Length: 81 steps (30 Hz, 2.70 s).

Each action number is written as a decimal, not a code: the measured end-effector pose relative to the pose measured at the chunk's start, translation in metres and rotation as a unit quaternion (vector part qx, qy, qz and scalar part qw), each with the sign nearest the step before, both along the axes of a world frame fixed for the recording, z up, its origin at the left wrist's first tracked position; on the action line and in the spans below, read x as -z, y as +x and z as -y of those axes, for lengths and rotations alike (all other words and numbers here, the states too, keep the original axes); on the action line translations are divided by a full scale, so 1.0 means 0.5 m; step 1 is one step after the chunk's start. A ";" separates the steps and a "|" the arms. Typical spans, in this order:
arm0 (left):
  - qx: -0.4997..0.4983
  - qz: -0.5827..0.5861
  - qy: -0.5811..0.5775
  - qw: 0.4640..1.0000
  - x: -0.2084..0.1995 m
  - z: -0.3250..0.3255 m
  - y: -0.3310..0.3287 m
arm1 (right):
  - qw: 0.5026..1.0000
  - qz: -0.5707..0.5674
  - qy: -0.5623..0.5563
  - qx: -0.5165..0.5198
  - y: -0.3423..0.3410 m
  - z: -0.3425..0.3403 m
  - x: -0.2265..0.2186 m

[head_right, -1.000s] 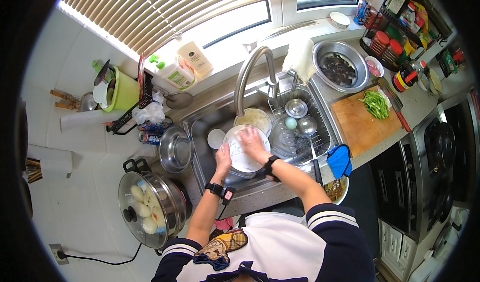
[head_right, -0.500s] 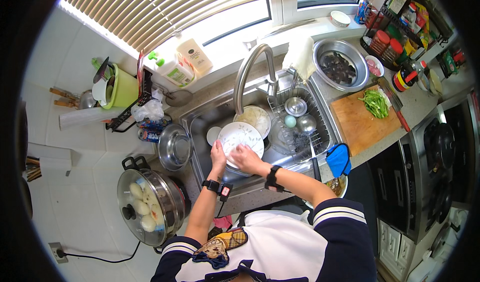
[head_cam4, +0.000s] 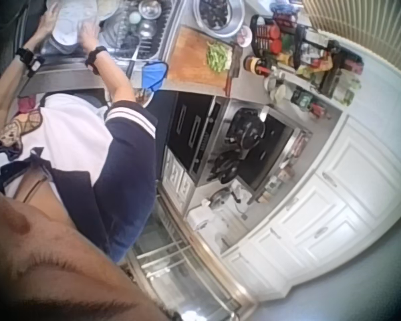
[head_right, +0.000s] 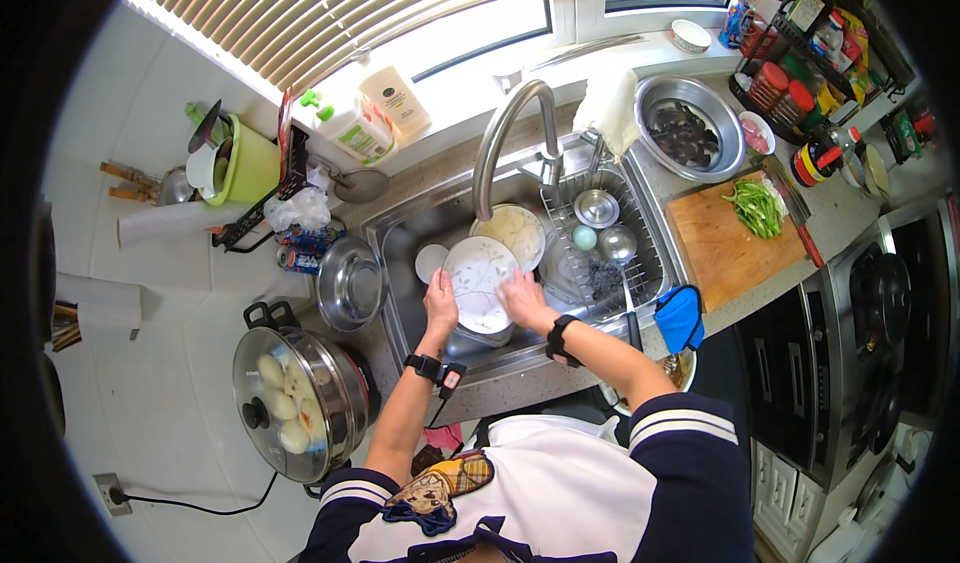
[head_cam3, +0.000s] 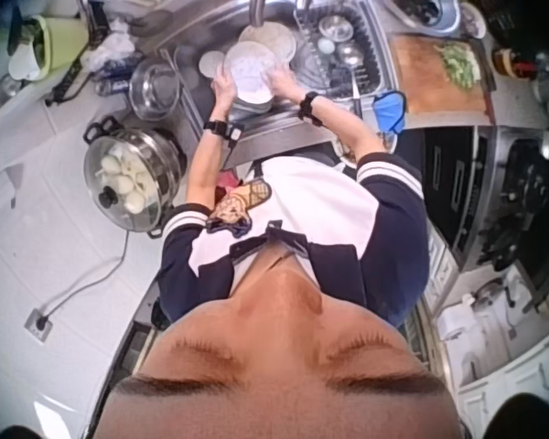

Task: The person washes multiple dishes in a kitchen sink using a sponge and running water. They scrub and rinse a white plate, a metal bowl, a second plate, a metal tray, and a plastic container lid, placing each item aside after rinsing.

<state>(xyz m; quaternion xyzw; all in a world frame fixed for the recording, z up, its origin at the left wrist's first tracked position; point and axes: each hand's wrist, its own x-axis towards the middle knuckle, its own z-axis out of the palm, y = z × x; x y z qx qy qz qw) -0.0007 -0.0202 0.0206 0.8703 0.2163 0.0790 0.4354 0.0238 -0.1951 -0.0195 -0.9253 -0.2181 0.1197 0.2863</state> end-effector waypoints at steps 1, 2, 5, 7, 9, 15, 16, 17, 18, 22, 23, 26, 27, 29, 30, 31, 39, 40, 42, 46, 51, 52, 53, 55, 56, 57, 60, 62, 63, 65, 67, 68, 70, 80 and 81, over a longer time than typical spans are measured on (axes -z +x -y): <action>0.019 -0.005 0.002 1.000 0.003 0.003 0.000 | 0.995 0.055 0.016 0.087 0.010 -0.006 0.002; 0.020 -0.018 0.013 1.000 0.008 0.008 -0.002 | 0.991 0.077 0.078 0.082 0.021 -0.020 0.006; 0.015 -0.062 -0.084 0.994 0.032 0.008 0.002 | 0.956 0.169 0.234 0.059 0.058 -0.078 0.020; -0.029 -0.098 -0.164 0.981 0.048 -0.016 0.014 | 0.964 -0.047 0.258 -0.041 0.046 -0.104 0.025; -0.067 -0.097 -0.255 0.960 0.059 -0.047 0.020 | 0.947 -0.089 0.289 -0.110 0.016 -0.099 0.025; -0.043 -0.050 -0.007 0.998 0.056 -0.077 0.003 | 0.976 -0.009 -0.055 -0.212 -0.002 0.055 0.006; -0.020 -0.058 -0.011 0.998 0.050 -0.072 -0.002 | 0.972 0.066 -0.112 -0.198 0.018 0.068 0.004; -0.005 -0.060 -0.017 0.998 0.043 -0.066 -0.002 | 0.958 0.119 -0.183 -0.185 0.041 0.071 0.001; 0.015 -0.046 -0.005 0.999 0.037 -0.054 -0.001 | 0.969 0.179 -0.113 -0.124 0.063 0.065 -0.002; 0.076 -0.059 0.056 0.994 0.009 -0.015 0.023 | 0.970 0.197 0.127 0.059 0.120 -0.017 -0.038; 0.098 -0.054 0.063 0.992 0.002 -0.013 0.029 | 0.960 0.180 0.193 0.087 0.126 -0.034 -0.054; 0.151 -0.071 0.097 0.981 -0.017 -0.021 0.049 | 0.971 0.130 0.199 -0.016 0.145 -0.044 -0.112; 0.166 -0.066 0.108 0.978 -0.022 -0.029 0.053 | 0.976 0.093 0.185 -0.061 0.151 -0.035 -0.131; 0.202 -0.033 0.139 0.969 -0.028 -0.044 0.061 | 0.976 0.014 0.146 -0.160 0.165 -0.008 -0.164; 0.217 -0.019 0.155 0.964 -0.030 -0.048 0.064 | 0.972 0.024 0.133 -0.191 0.169 0.001 -0.177; 0.242 0.013 0.135 0.961 -0.030 -0.048 0.066 | 0.961 0.043 0.143 -0.232 0.172 0.007 -0.186; 0.262 0.016 0.134 0.955 -0.065 -0.031 0.081 | 0.932 0.281 0.078 -0.216 0.177 -0.028 -0.173; 0.258 0.034 0.116 0.959 -0.072 -0.032 0.081 | 0.932 0.280 0.102 -0.209 0.181 -0.026 -0.165; 0.238 0.052 0.087 0.966 -0.081 -0.036 0.080 | 0.960 0.197 0.146 -0.133 0.192 -0.016 -0.146; 0.148 0.078 0.002 0.986 -0.087 -0.046 0.076 | 0.974 0.137 0.178 0.005 0.201 0.008 -0.094; 0.026 0.073 -0.093 0.993 -0.084 -0.046 0.079 | 0.844 -0.257 0.405 0.240 0.159 0.003 0.001; 0.004 0.111 -0.113 0.987 -0.080 -0.037 0.079 | 0.803 -0.312 0.431 0.270 0.144 -0.004 0.021; -0.019 0.150 -0.133 0.980 -0.075 -0.027 0.079 | 0.754 -0.373 0.436 0.320 0.128 -0.013 0.042; -0.099 0.180 -0.097 0.974 -0.054 0.002 0.075 | 0.616 -0.477 0.516 0.356 0.089 -0.036 0.079; -0.130 0.205 -0.081 0.967 -0.039 0.021 0.068 | 0.575 -0.526 0.512 0.360 0.081 -0.049 0.095; -0.151 0.251 -0.045 0.955 -0.023 0.038 0.058 | 0.527 -0.572 0.514 0.362 0.070 -0.061 0.106; -0.193 0.184 -0.032 0.963 0.018 0.057 0.027 | 0.501 -0.601 0.532 0.324 0.042 -0.070 0.114; -0.164 0.160 -0.036 0.973 0.028 0.050 0.005 | 0.574 -0.557 0.492 0.344 0.056 -0.049 0.095; -0.124 0.182 -0.117 0.968 0.025 0.038 0.002 | 0.624 -0.521 0.466 0.350 0.070 -0.027 0.079; -0.052 0.165 -0.302 0.937 0.003 0.002 -0.002 | 0.721 -0.421 0.483 0.264 0.116 0.017 0.039; 0.013 0.047 -0.282 0.958 -0.029 -0.051 0.030 | 0.846 -0.322 0.377 0.198 0.171 0.040 -0.003; 0.071 0.018 -0.206 0.976 -0.043 -0.067 0.054 | 0.920 -0.215 0.293 0.148 0.190 0.042 -0.023; 0.156 -0.038 -0.020 0.987 -0.057 -0.076 0.095 | 0.981 -0.028 0.185 0.053 0.210 0.027 -0.057; 0.243 0.040 0.082 0.966 -0.039 -0.044 0.113 | 0.971 0.162 0.164 -0.057 0.215 0.015 -0.087; 0.210 0.059 0.065 0.974 -0.045 -0.051 0.111 | 0.978 0.109 0.175 0.002 0.217 0.026 -0.074</action>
